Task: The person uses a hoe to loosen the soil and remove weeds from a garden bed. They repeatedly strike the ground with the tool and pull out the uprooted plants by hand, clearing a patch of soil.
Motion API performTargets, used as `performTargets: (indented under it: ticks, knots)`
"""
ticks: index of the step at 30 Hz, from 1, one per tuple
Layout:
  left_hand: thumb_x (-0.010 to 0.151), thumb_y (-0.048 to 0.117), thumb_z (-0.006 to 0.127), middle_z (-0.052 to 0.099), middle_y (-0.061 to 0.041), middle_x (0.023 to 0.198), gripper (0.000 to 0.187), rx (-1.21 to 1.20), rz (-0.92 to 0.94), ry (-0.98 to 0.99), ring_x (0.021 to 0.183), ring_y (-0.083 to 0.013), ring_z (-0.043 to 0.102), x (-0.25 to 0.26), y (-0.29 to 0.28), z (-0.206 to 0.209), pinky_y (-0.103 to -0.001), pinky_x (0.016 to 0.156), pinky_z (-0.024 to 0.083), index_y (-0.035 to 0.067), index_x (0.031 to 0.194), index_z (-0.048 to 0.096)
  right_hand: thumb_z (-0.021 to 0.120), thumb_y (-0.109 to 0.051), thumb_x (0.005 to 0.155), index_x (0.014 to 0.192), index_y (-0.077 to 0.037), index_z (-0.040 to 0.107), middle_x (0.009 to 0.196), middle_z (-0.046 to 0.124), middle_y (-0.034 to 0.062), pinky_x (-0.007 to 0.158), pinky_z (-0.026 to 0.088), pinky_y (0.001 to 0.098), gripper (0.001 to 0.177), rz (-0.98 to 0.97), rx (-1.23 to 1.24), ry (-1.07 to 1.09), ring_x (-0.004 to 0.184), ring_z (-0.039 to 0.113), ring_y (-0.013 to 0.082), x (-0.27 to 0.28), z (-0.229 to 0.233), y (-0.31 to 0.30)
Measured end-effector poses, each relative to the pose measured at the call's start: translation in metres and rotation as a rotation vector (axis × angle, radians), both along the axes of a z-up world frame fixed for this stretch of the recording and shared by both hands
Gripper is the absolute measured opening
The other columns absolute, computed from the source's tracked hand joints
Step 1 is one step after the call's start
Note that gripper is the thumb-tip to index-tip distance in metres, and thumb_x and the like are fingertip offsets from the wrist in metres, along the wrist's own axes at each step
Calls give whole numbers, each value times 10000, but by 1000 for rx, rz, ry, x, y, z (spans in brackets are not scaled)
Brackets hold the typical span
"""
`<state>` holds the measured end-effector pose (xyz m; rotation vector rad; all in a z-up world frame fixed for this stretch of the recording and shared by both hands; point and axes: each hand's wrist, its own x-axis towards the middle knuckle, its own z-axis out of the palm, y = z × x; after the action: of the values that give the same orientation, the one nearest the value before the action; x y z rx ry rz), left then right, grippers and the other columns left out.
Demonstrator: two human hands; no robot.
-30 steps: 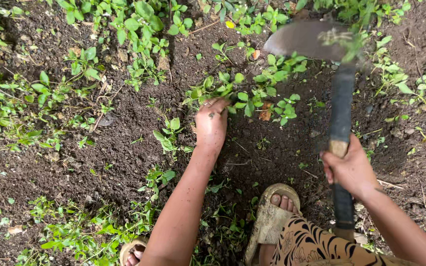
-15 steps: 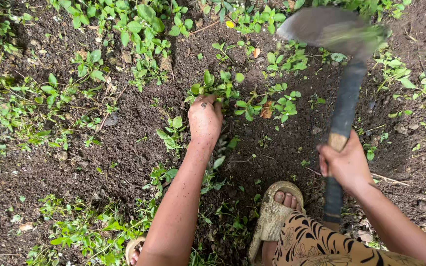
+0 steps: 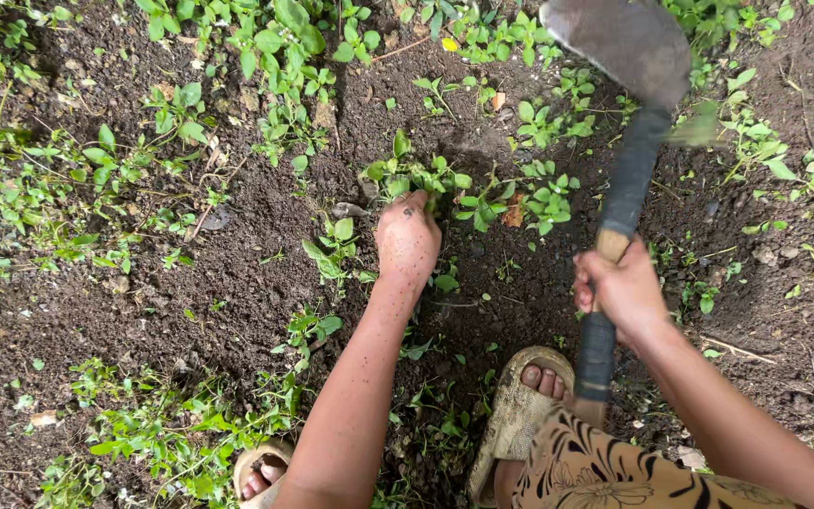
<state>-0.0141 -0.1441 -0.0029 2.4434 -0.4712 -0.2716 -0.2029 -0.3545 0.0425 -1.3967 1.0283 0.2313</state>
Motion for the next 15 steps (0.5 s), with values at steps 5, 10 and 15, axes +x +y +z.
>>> performTargets:
  ticks: [5, 10, 15]
  knots:
    - [872, 7, 626, 727, -234, 918, 133, 18, -27, -14, 826, -356, 717, 3, 8, 0, -444, 782, 595, -22, 945, 733, 603, -12, 884, 1189, -103, 358, 596, 526, 95, 390, 479, 358, 402, 266, 63, 318, 422, 520, 212, -23, 12, 37]
    - [834, -25, 625, 734, -238, 957, 252, -4, -52, -3, 808, -333, 731, 2, 13, -5, -415, 795, 603, -22, 1057, 743, 562, 29, 870, 1168, 46, 405, 621, 523, 87, 401, 463, 343, 337, 153, -8, 215, 441, 488, 201, -7, 15, -13]
    - [831, -22, 641, 733, -236, 908, 256, 35, -36, 57, 785, -325, 720, 2, 12, 3, -418, 765, 597, -23, 1064, 746, 577, 0, 891, 1169, 5, 389, 628, 546, 95, 426, 499, 334, 336, 183, 50, 227, 457, 531, 199, -25, 14, 25]
